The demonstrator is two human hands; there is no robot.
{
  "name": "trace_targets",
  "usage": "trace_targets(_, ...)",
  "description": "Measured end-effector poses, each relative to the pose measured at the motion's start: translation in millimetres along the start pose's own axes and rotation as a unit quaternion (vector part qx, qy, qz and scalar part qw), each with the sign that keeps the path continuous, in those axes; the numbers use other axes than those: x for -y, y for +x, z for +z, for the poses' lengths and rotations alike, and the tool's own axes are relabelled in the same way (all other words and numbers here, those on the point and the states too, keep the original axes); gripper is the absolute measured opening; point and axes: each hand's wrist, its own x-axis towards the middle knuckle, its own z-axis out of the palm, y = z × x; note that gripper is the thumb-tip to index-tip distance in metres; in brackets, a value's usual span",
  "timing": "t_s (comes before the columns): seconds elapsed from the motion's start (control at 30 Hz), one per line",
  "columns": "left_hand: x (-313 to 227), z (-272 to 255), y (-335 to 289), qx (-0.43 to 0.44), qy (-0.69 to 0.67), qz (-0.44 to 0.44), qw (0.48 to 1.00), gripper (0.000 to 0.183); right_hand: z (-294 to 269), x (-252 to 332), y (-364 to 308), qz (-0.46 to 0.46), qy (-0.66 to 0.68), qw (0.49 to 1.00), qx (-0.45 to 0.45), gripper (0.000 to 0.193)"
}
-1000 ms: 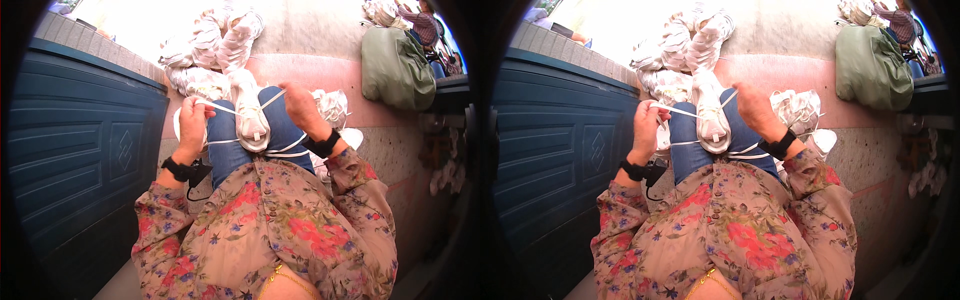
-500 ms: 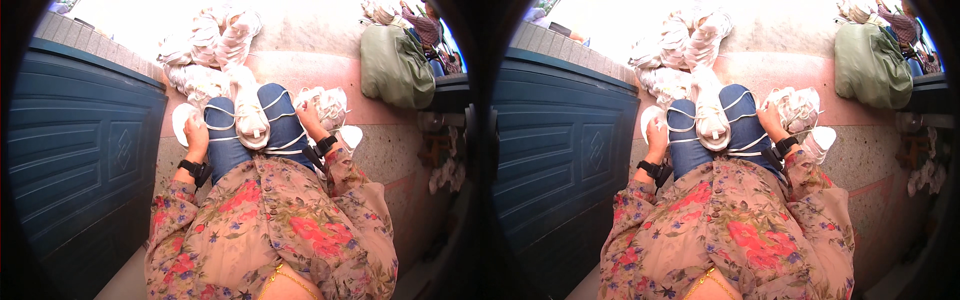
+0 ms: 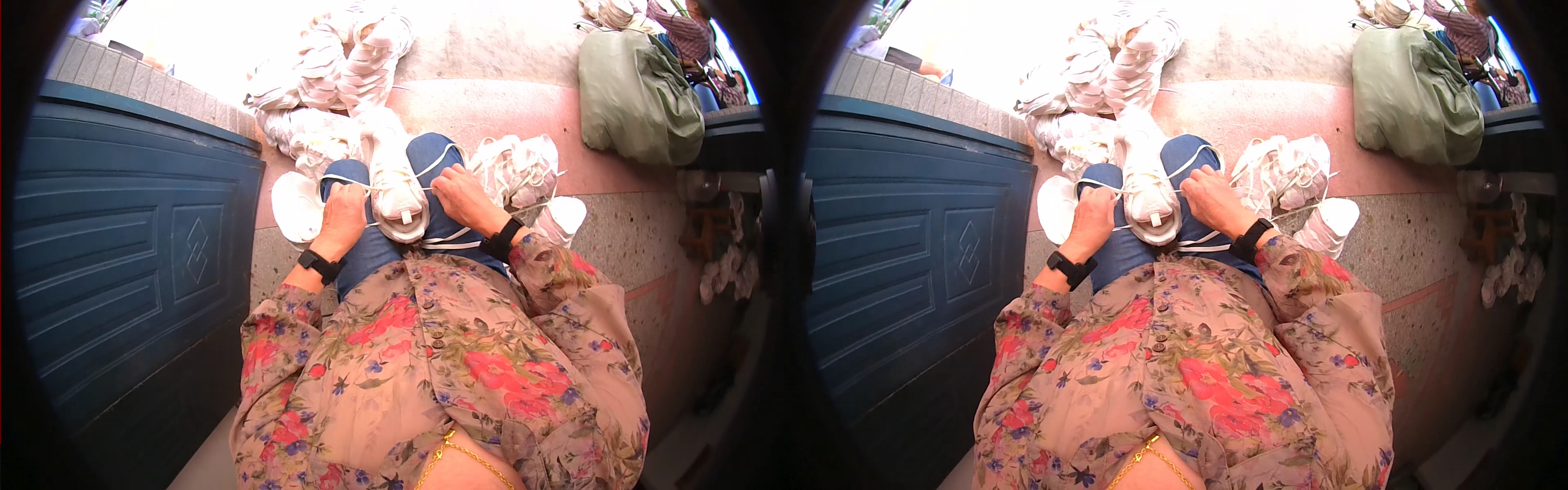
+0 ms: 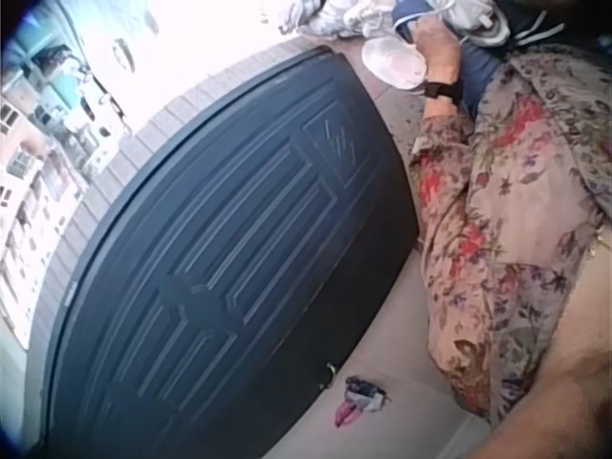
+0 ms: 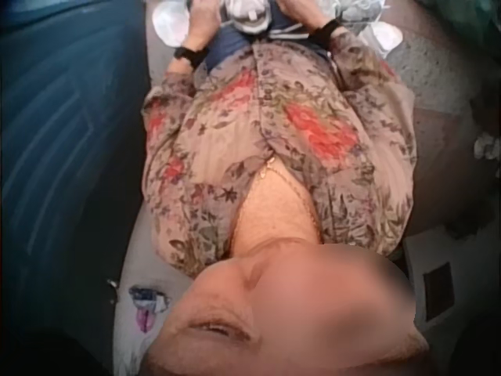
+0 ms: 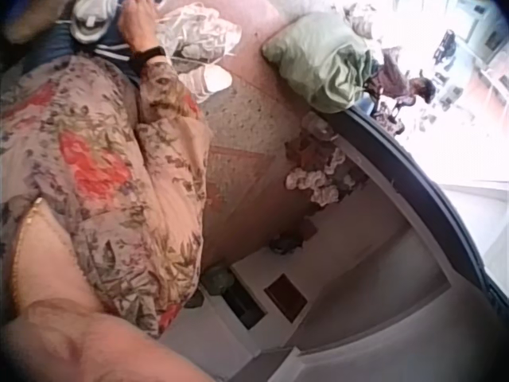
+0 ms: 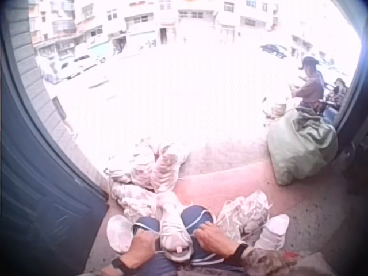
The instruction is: Lacing white athletic shoes.
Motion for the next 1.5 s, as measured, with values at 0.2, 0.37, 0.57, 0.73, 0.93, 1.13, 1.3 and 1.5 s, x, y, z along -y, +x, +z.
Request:
trace_targets(0.2,-4.6,-5.7,-3.7,0.069,-0.291,-0.253,0.920,0.016,14.5,-4.2,12.6,0.010,0.082,0.997,0.008,0.011)
trace_targets(0.37,-6.9,-3.0,-8.5,0.082,-0.267,-0.285,0.917,0.023,14.0,1.1,22.8,0.109,0.070,0.989,0.077,0.014)
trace_targets(0.57,-2.3,4.5,-5.4,0.054,-0.278,-0.323,0.903,0.025,11.4,7.2,30.9,0.011,-0.054,0.995,0.085,0.011)
trace_targets(0.73,-2.3,11.0,4.6,0.029,-0.226,-0.284,0.931,0.027,16.3,16.1,36.4,-0.060,-0.173,0.979,0.094,0.009)
trace_targets(0.93,-4.0,5.8,7.1,0.029,-0.211,-0.254,0.944,0.026,17.8,14.2,32.4,-0.010,-0.109,0.994,0.029,0.008)
trace_targets(1.13,-13.6,7.2,11.1,0.035,-0.045,-0.177,0.982,0.018,10.9,19.1,33.1,0.033,-0.130,0.991,-0.013,0.007)
trace_targets(1.3,-15.7,4.5,15.7,0.040,0.032,-0.035,0.998,0.013,13.3,19.7,28.8,0.029,-0.127,0.992,0.002,0.009)
trace_targets(1.5,-12.2,8.1,11.9,-0.018,0.034,-0.113,0.993,0.014,5.0,30.0,24.3,0.058,-0.113,0.991,0.035,0.021)
